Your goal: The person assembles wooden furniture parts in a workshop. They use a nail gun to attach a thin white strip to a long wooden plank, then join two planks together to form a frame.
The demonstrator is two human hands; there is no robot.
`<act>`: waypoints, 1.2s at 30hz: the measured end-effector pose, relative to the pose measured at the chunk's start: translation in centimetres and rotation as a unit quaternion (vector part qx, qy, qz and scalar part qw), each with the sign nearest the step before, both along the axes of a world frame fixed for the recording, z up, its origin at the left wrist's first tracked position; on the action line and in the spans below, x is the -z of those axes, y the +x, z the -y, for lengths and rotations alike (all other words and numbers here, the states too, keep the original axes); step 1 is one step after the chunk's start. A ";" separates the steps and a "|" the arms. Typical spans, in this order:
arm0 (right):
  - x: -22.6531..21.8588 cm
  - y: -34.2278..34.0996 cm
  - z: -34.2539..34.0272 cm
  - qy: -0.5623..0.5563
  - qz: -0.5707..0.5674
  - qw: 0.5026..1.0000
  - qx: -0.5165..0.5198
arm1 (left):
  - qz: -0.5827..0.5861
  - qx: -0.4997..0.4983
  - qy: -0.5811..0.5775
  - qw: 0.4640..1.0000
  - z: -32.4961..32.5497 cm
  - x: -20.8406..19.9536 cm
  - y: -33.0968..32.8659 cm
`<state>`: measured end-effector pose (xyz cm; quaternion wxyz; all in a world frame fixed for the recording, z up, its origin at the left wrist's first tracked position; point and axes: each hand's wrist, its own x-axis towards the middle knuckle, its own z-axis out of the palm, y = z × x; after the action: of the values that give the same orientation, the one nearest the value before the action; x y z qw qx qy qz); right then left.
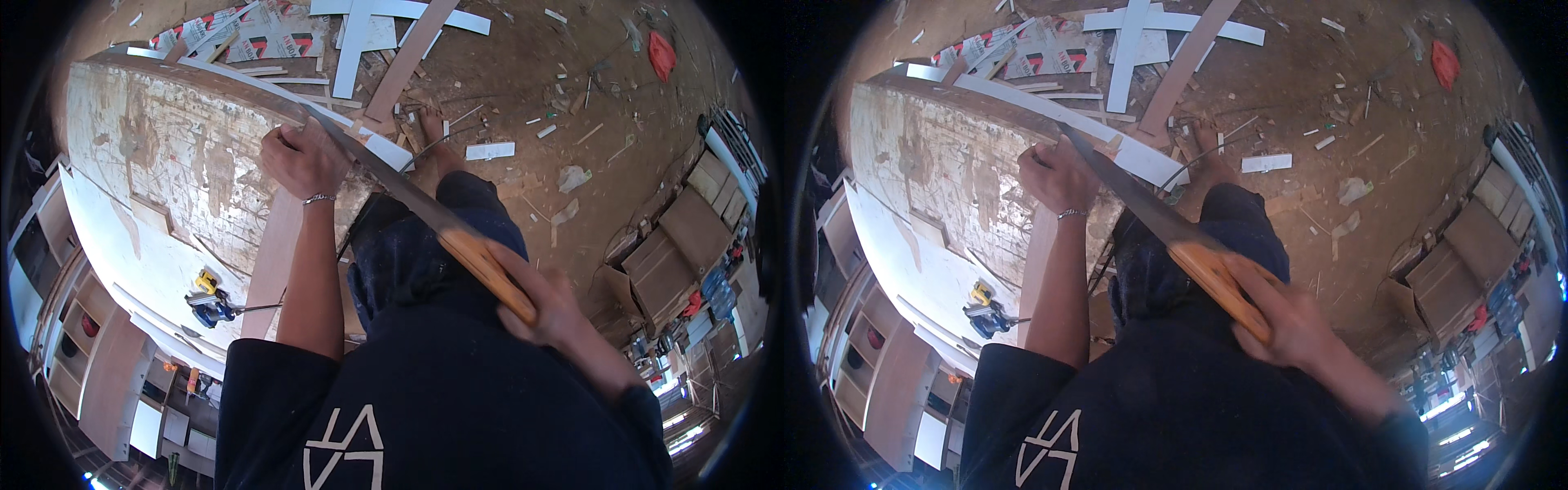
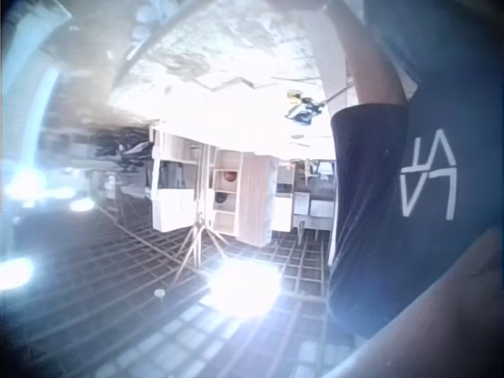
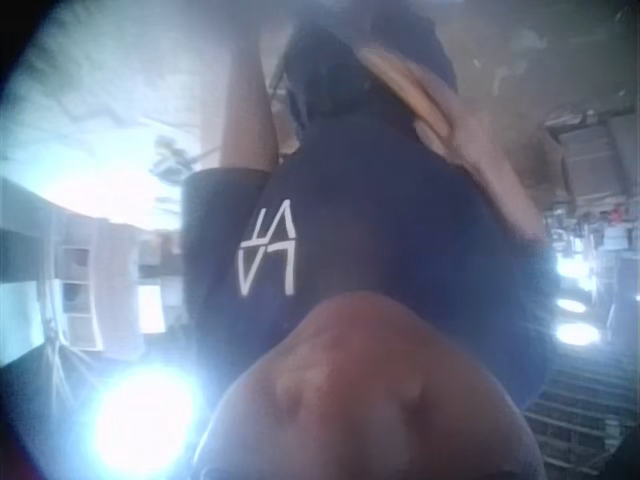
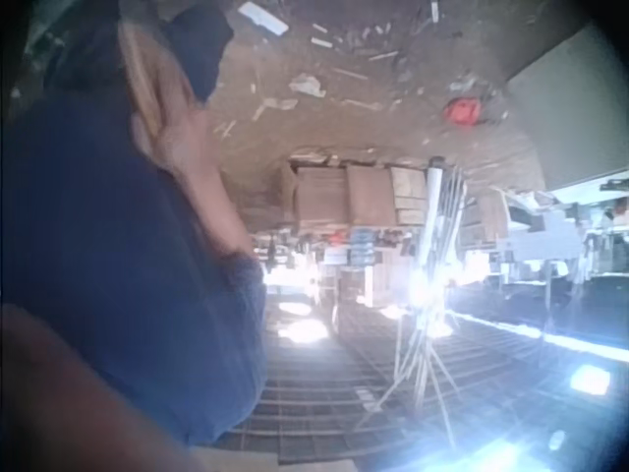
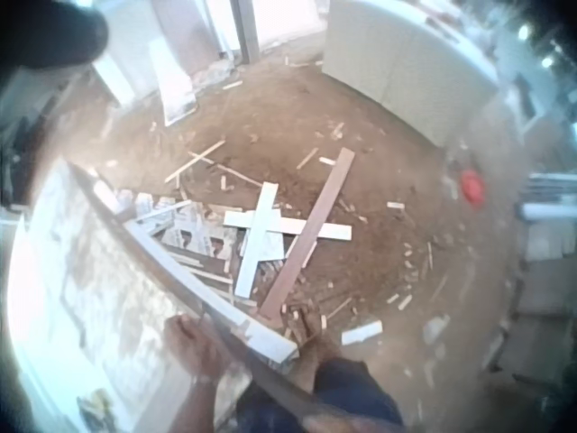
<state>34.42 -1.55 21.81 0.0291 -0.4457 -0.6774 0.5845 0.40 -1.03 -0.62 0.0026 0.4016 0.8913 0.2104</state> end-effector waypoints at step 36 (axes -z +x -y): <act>7.2 -3.9 -3.9 0.167 0.005 0.951 0.262 | 0.058 0.057 0.079 0.994 -0.6 -2.1 -0.2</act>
<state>30.49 2.31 14.57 0.2516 -0.5991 -0.6248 0.4330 0.23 -0.40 1.44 0.0349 0.4378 0.8459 0.3025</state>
